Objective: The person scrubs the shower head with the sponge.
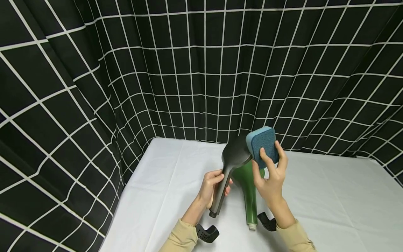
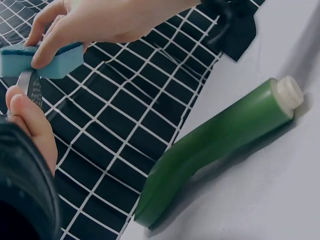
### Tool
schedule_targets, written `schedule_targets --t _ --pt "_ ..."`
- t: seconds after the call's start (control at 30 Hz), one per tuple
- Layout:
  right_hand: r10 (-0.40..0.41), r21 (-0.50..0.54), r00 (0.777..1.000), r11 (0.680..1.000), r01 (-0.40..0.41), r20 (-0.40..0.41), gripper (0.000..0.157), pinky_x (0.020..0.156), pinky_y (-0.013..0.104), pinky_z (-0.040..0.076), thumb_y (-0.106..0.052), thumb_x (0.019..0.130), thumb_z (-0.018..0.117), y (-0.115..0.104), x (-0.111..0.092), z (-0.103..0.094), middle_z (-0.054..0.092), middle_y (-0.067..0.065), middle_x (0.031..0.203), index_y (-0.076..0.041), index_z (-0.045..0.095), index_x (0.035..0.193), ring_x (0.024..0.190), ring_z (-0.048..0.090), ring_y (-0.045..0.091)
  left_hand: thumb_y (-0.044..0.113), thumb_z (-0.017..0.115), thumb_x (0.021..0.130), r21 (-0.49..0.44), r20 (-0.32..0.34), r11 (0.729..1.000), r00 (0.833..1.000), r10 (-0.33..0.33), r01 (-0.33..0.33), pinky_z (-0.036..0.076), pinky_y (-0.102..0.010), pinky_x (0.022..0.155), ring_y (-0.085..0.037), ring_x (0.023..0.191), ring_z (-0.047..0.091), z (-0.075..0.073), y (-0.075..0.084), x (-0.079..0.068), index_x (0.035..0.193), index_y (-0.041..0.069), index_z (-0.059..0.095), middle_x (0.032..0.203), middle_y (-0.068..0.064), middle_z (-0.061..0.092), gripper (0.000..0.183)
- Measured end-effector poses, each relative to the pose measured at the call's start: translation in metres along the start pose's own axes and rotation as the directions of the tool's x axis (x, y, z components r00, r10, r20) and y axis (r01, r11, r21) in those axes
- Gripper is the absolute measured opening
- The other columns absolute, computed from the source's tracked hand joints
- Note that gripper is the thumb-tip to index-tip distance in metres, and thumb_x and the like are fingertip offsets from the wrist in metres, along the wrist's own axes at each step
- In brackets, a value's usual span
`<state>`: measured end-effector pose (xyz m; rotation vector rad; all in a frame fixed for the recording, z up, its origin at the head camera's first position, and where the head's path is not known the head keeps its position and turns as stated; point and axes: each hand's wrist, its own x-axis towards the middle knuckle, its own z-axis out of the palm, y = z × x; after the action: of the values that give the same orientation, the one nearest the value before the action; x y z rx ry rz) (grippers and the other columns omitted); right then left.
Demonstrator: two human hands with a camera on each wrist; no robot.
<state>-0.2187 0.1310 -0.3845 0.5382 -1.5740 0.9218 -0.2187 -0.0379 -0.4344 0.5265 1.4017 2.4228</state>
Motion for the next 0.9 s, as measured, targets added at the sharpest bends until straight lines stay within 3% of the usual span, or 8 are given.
schedule_targets --t 0.17,0.33,0.43,0.57,0.63,0.7,0.8,0.9 --pt "-0.171 -0.003 0.984 0.985 0.171 0.044 0.024 0.097 0.041 0.034 -0.015 0.088 0.061 0.004 -0.023 0.005 0.040 0.039 0.119 0.006 0.065 0.097 0.109 0.038 0.055 0.008 0.037 0.095 0.010 -0.021 1.000 1.000 -0.003 0.004 0.048 -0.020 0.047 -0.009 0.050 0.055 0.001 -0.001 0.000 0.100 -0.014 0.048 0.076 -0.005 0.058 0.025" --pt "-0.350 -0.018 0.916 0.933 0.360 0.198 0.021 0.101 0.047 0.031 -0.014 0.092 0.056 0.008 -0.043 0.007 0.043 0.037 0.117 0.000 0.065 0.104 0.108 0.040 0.052 0.006 0.033 0.093 0.007 -0.018 1.000 1.000 -0.022 0.022 0.047 -0.019 0.046 -0.008 0.049 0.054 0.005 -0.004 0.001 0.096 -0.009 0.049 0.073 -0.003 0.056 0.022" --pt "-0.370 -0.005 0.901 0.925 0.381 0.227 0.021 0.102 0.045 0.031 -0.015 0.093 0.056 0.011 -0.044 0.004 0.043 0.037 0.117 -0.001 0.065 0.105 0.107 0.042 0.052 0.006 0.032 0.092 0.004 -0.013 1.000 0.999 -0.029 0.029 0.047 -0.019 0.045 -0.008 0.048 0.053 0.007 -0.006 0.001 0.093 -0.006 0.049 0.071 -0.003 0.056 0.021" --pt "-0.268 0.038 0.947 0.963 0.265 0.176 0.024 0.102 0.038 0.033 -0.019 0.091 0.059 0.010 -0.029 -0.001 0.043 0.038 0.118 0.002 0.066 0.100 0.107 0.041 0.053 0.008 0.032 0.093 0.002 0.000 1.000 1.000 -0.029 0.029 0.047 -0.019 0.045 -0.007 0.048 0.053 0.006 -0.006 0.001 0.097 -0.007 0.052 0.069 -0.002 0.056 0.025" --pt "-0.166 0.080 0.974 0.985 0.155 0.153 0.031 0.100 0.033 0.034 -0.022 0.090 0.061 0.007 -0.018 -0.003 0.042 0.039 0.120 0.006 0.065 0.099 0.109 0.040 0.054 0.009 0.032 0.094 0.001 0.010 0.999 0.999 -0.033 0.033 0.046 -0.019 0.045 -0.007 0.048 0.053 0.004 -0.006 0.001 0.103 -0.009 0.052 0.068 -0.001 0.055 0.028" --pt "-0.046 0.105 0.986 0.994 0.029 0.160 0.034 0.098 0.027 0.036 -0.022 0.089 0.063 0.005 -0.006 -0.006 0.042 0.039 0.123 0.009 0.063 0.104 0.113 0.040 0.052 0.009 0.032 0.094 -0.001 0.017 0.999 0.999 -0.037 0.037 0.046 -0.019 0.046 -0.007 0.049 0.053 0.001 -0.005 0.000 0.111 -0.013 0.049 0.069 -0.002 0.055 0.033" --pt "0.138 0.125 0.967 0.978 -0.167 0.213 0.031 0.095 0.020 0.037 -0.006 0.088 0.062 0.007 0.010 -0.012 0.043 0.036 0.126 0.013 0.058 0.112 0.118 0.042 0.045 0.009 0.033 0.093 -0.002 0.033 0.999 0.999 -0.042 0.042 0.046 -0.019 0.046 -0.007 0.049 0.053 -0.002 -0.005 0.000 0.116 -0.018 0.045 0.070 -0.002 0.055 0.037" --pt "0.312 0.098 0.909 0.932 -0.350 0.278 0.034 0.090 0.014 0.037 0.008 0.088 0.055 0.011 0.022 -0.018 0.046 0.030 0.127 0.012 0.052 0.121 0.117 0.047 0.024 0.008 0.033 0.092 -0.009 0.067 0.999 0.997 -0.044 0.045 0.046 -0.018 0.046 -0.007 0.050 0.053 -0.001 -0.005 -0.001 0.119 -0.022 0.041 0.070 -0.002 0.056 0.041"
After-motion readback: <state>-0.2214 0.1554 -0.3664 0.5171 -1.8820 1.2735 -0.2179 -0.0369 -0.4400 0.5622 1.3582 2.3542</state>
